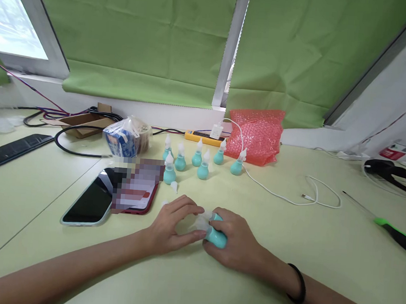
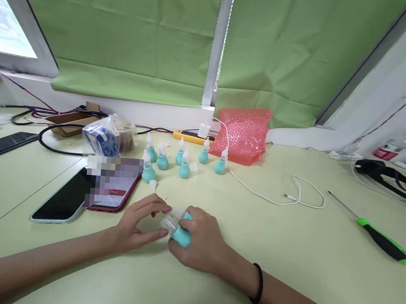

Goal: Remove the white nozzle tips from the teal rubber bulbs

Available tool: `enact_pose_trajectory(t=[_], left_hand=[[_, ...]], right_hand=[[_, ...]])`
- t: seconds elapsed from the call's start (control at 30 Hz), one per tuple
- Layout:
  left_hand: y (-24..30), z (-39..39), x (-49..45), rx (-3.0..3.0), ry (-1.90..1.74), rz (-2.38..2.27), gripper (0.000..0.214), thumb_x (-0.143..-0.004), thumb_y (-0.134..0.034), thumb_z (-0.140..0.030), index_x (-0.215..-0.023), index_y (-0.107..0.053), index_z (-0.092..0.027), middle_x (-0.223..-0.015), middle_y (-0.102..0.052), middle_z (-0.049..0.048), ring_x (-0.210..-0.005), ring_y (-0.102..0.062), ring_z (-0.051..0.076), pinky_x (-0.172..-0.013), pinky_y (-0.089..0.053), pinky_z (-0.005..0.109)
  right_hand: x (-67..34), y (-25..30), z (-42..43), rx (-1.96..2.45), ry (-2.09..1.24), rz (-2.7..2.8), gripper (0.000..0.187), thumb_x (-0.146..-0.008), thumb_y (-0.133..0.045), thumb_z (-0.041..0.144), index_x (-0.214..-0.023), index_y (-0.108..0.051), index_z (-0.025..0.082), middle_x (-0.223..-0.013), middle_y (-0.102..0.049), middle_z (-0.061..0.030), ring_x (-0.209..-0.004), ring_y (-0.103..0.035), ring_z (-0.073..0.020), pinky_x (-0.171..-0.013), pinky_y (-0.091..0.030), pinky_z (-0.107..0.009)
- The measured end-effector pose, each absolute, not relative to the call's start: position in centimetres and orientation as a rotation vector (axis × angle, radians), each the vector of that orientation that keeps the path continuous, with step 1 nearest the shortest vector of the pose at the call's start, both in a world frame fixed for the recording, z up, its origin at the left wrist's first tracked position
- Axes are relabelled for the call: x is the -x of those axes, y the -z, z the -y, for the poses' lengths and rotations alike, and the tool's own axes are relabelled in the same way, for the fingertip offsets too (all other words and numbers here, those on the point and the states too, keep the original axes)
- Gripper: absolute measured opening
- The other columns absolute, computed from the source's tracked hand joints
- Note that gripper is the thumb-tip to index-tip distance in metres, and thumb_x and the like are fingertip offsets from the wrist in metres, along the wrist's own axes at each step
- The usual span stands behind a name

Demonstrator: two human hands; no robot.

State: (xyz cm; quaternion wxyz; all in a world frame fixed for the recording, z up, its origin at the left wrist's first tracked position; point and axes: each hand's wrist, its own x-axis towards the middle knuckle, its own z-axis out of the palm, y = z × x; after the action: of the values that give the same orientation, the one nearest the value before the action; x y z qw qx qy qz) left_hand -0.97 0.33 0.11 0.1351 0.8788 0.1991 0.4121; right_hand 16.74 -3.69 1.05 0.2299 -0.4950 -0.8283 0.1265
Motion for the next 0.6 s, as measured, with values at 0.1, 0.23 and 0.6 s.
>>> enact_pose_trajectory(t=[0.1,0.23,0.6], left_hand=[[-0.1,0.1,0.6,-2.553,-0.948,-0.769,0.029,-0.071,-0.053,-0.041,-0.083,-0.05,-0.015,-0.065,-0.052,0.001,-0.055,-0.045,0.011,-0.049,-0.036,0.022],[0.0,0.3,0.3,-2.58,-0.694,-0.851,0.037,-0.074,-0.046,-0.046,-0.054,-0.043,-0.015,-0.048,-0.038,-0.0038,-0.044,-0.033,0.008,-0.043,-0.024,0.021],[-0.5,0.0,-0.1,-1.714,-0.472,-0.607,0.045,-0.081,-0.032,-0.045,-0.047,-0.031,-0.015,-0.044,-0.029,-0.0051,-0.042,-0.025,0.005,-0.04,-0.02,0.02]], right_hand=[[-16.7,-0.3,3.6,1.339,-0.111,2.298,0.011,-0.057,-0.055,0.028,-0.056,-0.053,0.018,-0.067,-0.047,-0.0026,-0.061,-0.044,-0.0141,-0.051,-0.033,-0.024],[-16.6,0.0,4.0,1.269,0.041,2.339,0.012,-0.058,-0.054,0.029,-0.057,-0.053,0.018,-0.07,-0.048,-0.0049,-0.064,-0.044,-0.0168,-0.053,-0.033,-0.026],[-16.6,-0.4,3.5,0.975,-0.094,2.322,0.02,-0.071,-0.054,0.035,-0.08,-0.058,0.018,-0.083,-0.051,-0.0078,-0.074,-0.047,-0.0183,-0.06,-0.04,-0.029]])
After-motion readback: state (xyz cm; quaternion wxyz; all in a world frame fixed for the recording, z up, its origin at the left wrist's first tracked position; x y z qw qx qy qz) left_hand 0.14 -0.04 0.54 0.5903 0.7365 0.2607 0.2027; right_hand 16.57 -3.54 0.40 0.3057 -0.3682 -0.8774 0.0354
